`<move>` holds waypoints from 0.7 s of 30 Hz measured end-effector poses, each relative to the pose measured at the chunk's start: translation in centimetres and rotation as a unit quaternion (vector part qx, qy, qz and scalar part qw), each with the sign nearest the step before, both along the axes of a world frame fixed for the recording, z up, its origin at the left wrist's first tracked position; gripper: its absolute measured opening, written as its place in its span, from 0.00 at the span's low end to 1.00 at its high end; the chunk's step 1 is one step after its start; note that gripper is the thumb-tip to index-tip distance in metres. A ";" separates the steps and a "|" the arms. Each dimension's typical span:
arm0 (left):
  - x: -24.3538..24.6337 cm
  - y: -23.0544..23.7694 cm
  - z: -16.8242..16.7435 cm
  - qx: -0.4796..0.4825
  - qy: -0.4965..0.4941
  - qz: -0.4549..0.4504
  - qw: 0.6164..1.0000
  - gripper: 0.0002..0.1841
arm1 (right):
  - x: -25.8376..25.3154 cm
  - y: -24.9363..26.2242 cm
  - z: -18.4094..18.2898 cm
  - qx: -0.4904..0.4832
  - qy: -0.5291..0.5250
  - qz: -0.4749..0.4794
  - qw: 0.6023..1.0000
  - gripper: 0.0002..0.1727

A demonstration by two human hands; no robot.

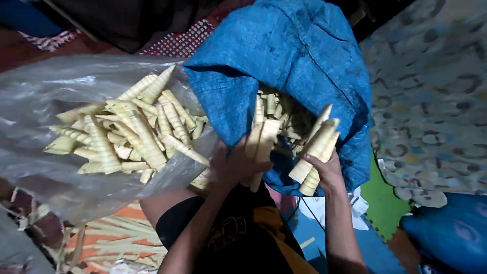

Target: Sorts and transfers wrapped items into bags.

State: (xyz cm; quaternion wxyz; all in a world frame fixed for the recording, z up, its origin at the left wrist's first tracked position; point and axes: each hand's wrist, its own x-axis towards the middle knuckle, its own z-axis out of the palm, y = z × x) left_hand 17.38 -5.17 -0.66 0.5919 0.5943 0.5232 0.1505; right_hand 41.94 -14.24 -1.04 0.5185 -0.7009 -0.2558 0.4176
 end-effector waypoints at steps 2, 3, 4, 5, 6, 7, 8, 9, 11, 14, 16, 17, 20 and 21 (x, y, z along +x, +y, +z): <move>-4.6 -1.1 1.5 0.036 -0.029 0.112 0.993 0.44 | -3.2 2.1 1.1 0.064 0.007 0.025 0.998 0.54; -7.1 -1.5 1.8 0.058 -0.061 0.170 0.982 0.39 | -5.3 3.5 1.6 0.087 0.013 0.054 0.995 0.50; -9.5 -1.5 2.1 0.062 -0.074 0.231 0.968 0.36 | -7.6 4.9 2.0 0.096 0.018 0.089 0.991 0.48; -11.8 -1.1 2.4 0.065 -0.055 0.288 0.954 0.37 | -10.2 6.4 2.3 0.086 0.013 0.137 0.987 0.48; -13.8 -0.4 2.6 0.077 -0.021 0.339 0.937 0.38 | -12.6 8.0 2.3 0.073 0.002 0.199 0.977 0.48; -15.8 0.4 2.6 0.084 0.018 0.373 0.924 0.37 | -15.0 10.0 1.8 0.064 -0.017 0.260 0.963 0.46; -18.1 1.1 2.3 0.088 0.061 0.380 0.919 0.37 | -17.2 12.1 1.2 0.055 -0.047 0.318 0.945 0.40; -20.5 1.6 1.9 0.088 0.108 0.372 0.918 0.37 | -19.2 14.0 0.5 0.041 -0.083 0.367 0.925 0.36; -25.5 1.8 1.2 0.083 0.197 0.373 0.903 0.42 | -21.5 17.4 0.1 0.005 -0.173 0.408 0.897 0.31; -32.7 0.4 -0.9 0.113 0.320 0.456 0.822 0.49 | -21.8 21.8 -1.0 -0.070 -0.273 0.377 0.882 0.30; -35.4 -0.2 -3.3 0.060 0.345 0.496 0.794 0.54 | -21.5 25.1 -2.6 -0.095 -0.321 0.366 0.868 0.34; -35.9 -0.2 -4.6 0.015 0.332 0.508 0.795 0.54 | -21.7 26.8 -3.6 -0.099 -0.340 0.363 0.862 0.37; -35.3 0.9 -8.8 -0.097 0.240 0.529 0.808 0.47 | -23.2 31.5 -6.0 -0.120 -0.414 0.365 0.825 0.46; -35.1 1.1 -10.3 -0.109 0.222 0.535 0.808 0.45 | -23.7 32.5 -6.7 -0.132 -0.439 0.366 0.810 0.49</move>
